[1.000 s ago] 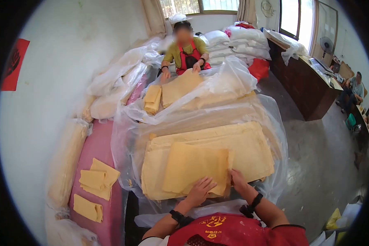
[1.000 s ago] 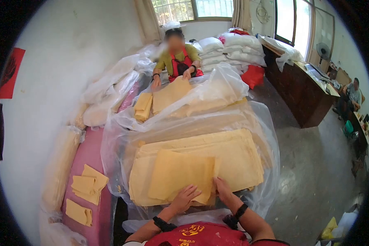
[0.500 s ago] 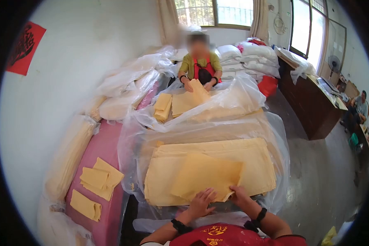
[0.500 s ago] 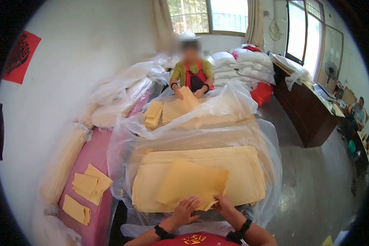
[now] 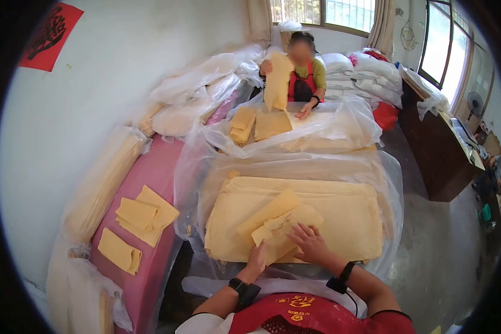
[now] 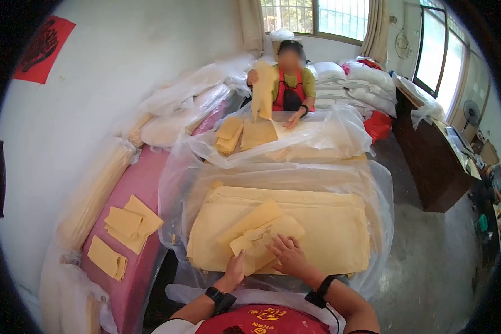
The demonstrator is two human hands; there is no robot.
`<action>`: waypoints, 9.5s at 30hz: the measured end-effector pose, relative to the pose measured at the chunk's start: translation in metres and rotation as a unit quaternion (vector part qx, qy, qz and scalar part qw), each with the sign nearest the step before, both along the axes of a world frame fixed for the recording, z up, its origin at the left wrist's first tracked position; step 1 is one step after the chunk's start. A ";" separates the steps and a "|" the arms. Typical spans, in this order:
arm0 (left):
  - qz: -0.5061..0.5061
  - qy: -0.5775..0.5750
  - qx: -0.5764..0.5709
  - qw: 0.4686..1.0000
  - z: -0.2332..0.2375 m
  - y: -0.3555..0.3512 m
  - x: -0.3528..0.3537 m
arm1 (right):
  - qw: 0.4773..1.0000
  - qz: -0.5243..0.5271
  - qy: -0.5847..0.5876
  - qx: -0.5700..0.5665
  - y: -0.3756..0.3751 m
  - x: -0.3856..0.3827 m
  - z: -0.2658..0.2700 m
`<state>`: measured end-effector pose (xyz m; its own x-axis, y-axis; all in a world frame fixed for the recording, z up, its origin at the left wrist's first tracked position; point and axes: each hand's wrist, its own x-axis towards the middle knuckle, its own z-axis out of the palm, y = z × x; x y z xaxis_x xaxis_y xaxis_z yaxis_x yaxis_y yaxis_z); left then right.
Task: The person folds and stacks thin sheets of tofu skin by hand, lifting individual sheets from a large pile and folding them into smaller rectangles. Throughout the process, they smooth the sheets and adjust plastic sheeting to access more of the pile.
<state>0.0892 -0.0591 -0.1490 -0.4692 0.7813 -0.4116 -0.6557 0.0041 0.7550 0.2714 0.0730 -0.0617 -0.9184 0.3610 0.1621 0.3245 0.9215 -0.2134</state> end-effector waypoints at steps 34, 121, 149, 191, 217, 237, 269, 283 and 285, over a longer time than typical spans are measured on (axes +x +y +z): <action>-0.321 0.784 0.048 0.529 0.042 -0.036 -0.038 | 0.986 0.130 -0.109 0.006 -0.023 -0.010 -0.009; -0.353 0.494 0.253 0.753 0.117 0.077 0.055 | 0.449 -0.117 0.413 -0.784 0.065 0.034 0.001; -0.163 0.678 0.041 0.715 0.016 0.064 0.014 | 0.808 -0.570 0.118 -0.087 0.132 0.146 -0.049; 0.125 0.527 -0.013 0.841 0.044 -0.006 -0.039 | 0.975 0.114 -0.031 0.187 0.023 -0.023 -0.025; -0.280 0.782 0.074 0.552 0.051 -0.067 -0.022 | 0.999 -0.027 -0.020 0.043 0.002 0.034 -0.035; -0.302 0.611 -0.135 0.719 0.054 0.008 -0.065 | 0.964 -0.117 -0.029 -0.235 0.057 0.049 -0.029; -0.144 0.656 -0.061 0.739 0.053 -0.006 -0.107 | 0.979 -0.189 0.076 0.000 0.032 0.041 -0.080; 0.064 0.485 -0.221 0.844 0.045 -0.076 -0.194 | 0.988 -0.143 0.056 0.023 0.002 0.034 -0.061; 0.083 0.608 -0.315 0.724 0.003 -0.062 -0.172 | 0.988 -0.142 0.051 0.026 0.000 0.036 -0.062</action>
<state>-0.0831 -0.1210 -0.1456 -0.8499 0.5094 0.1347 0.4616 0.5966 0.6565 0.3073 0.0730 -0.1234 -0.7595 0.5903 0.2734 0.5508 0.8071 -0.2125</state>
